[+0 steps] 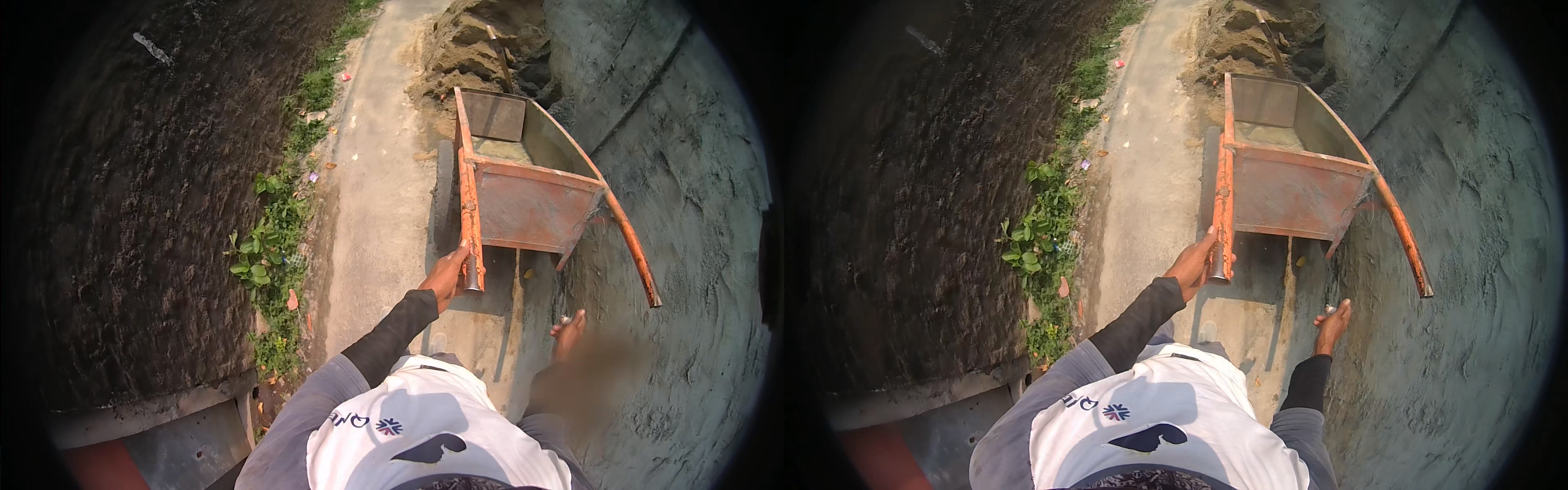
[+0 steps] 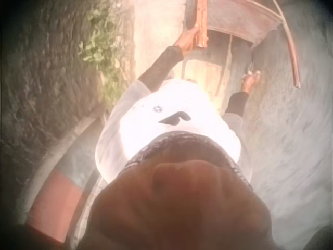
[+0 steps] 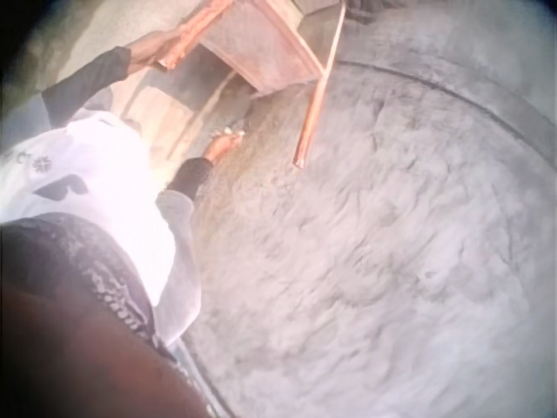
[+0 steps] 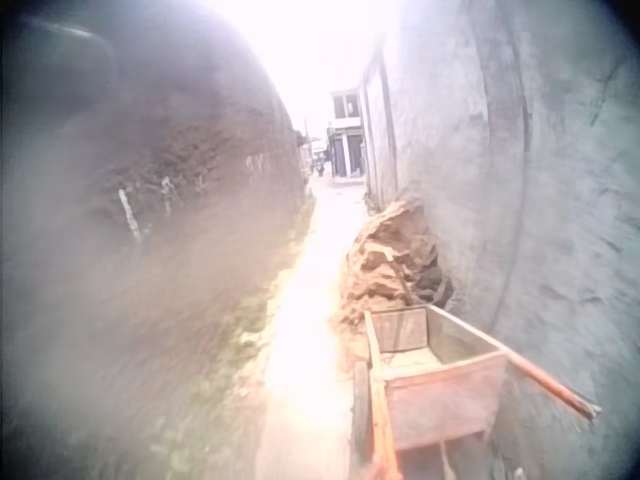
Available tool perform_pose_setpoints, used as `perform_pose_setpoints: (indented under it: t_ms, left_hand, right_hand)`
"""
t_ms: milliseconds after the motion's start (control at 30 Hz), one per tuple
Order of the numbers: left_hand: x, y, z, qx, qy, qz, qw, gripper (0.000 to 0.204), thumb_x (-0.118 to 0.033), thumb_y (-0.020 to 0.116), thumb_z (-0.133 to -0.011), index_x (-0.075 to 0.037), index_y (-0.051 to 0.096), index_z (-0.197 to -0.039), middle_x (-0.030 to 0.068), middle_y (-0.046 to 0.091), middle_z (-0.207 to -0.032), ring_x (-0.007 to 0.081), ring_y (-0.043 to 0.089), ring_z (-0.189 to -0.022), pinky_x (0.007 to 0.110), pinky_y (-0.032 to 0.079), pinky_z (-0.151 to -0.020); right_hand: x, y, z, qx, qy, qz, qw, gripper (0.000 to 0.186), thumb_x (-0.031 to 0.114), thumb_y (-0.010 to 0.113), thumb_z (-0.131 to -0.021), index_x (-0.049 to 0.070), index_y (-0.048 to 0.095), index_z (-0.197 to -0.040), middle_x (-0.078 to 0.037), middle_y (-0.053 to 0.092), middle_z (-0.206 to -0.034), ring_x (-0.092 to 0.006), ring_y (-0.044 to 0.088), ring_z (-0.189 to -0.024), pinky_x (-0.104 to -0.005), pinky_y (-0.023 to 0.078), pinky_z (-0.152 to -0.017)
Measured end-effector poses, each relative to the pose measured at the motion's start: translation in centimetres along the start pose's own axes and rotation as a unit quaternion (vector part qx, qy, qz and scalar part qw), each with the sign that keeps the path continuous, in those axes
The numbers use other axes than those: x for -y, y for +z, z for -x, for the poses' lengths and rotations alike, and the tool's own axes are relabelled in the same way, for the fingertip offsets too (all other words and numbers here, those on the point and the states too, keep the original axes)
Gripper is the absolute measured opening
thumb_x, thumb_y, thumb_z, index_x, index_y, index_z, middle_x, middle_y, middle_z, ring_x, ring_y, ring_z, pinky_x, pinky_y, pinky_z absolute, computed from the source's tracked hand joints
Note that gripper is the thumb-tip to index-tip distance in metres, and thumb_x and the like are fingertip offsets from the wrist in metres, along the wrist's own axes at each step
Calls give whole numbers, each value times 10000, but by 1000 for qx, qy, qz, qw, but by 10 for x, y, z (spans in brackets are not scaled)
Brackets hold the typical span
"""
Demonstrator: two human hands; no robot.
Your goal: The person pushes an empty wheelbarrow through a narrow alleyway to a large pile of sand. They then use a shovel to scoop sand from the pile and load it into the wheelbarrow.
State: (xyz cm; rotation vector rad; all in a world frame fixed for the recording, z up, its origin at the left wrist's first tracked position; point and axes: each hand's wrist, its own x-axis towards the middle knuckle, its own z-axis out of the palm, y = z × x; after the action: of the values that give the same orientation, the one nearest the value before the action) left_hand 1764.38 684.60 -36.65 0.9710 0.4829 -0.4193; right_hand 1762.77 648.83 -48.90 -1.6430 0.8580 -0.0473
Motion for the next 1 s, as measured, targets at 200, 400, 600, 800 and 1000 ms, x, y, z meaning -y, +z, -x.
perform_pose_setpoints:
  t_ms: [200, 400, 600, 800, 1000]
  left_hand:
    - [50, -151, -34, -117, 27, -354, 928, 580, -506, 559, -910, 28, 575, -1136, 131, 649, -941, 215, 643, -833, 367, 503, -782]
    - [97, -365, -35, -282, -96, -474, 829, 426, -330, 674, -829, 24, 639, -1063, 203, 672, -941, 339, 647, -929, 368, 492, -845]
    - [71, -563, -1, -135, -210, -722, 646, 570, -343, 667, -841, 56, 544, -1228, 232, 639, -1093, 327, 613, -1006, 422, 470, -841]
    - [-30, -626, -92, -280, -217, -150, 923, 495, -155, 653, -870, 25, 431, -1275, 164, 633, -921, 275, 618, -695, 426, 472, -530]
    - [-115, -562, -179, -321, -163, -177, 916, 191, -150, 630, -869, -47, 575, -1020, 78, 615, -829, 207, 627, -637, 335, 480, -493]
  right_hand:
    - [-139, 85, 72, 401, 178, 342, 831, 487, 431, 616, -897, 29, 585, -1170, -98, 645, -839, -179, 616, -591, -331, 519, -513]
    - [-160, 136, 90, 362, 202, 388, 823, 342, 388, 617, -909, 66, 596, -1024, -32, 609, -753, -147, 592, -611, -314, 516, -507]
    - [-161, 221, 131, 317, 188, 249, 896, 266, 272, 587, -906, 9, 617, -926, -91, 602, -676, -191, 582, -499, -321, 468, -441]
    - [-210, 325, 101, 297, 33, 231, 926, 318, 260, 528, -929, -28, 657, -977, -245, 665, -952, -368, 634, -926, -410, 468, -826]
    - [-120, 436, 92, 289, 144, 117, 939, 362, 273, 606, -906, -46, 653, -1070, -191, 667, -1093, -289, 622, -1028, -347, 450, -891]
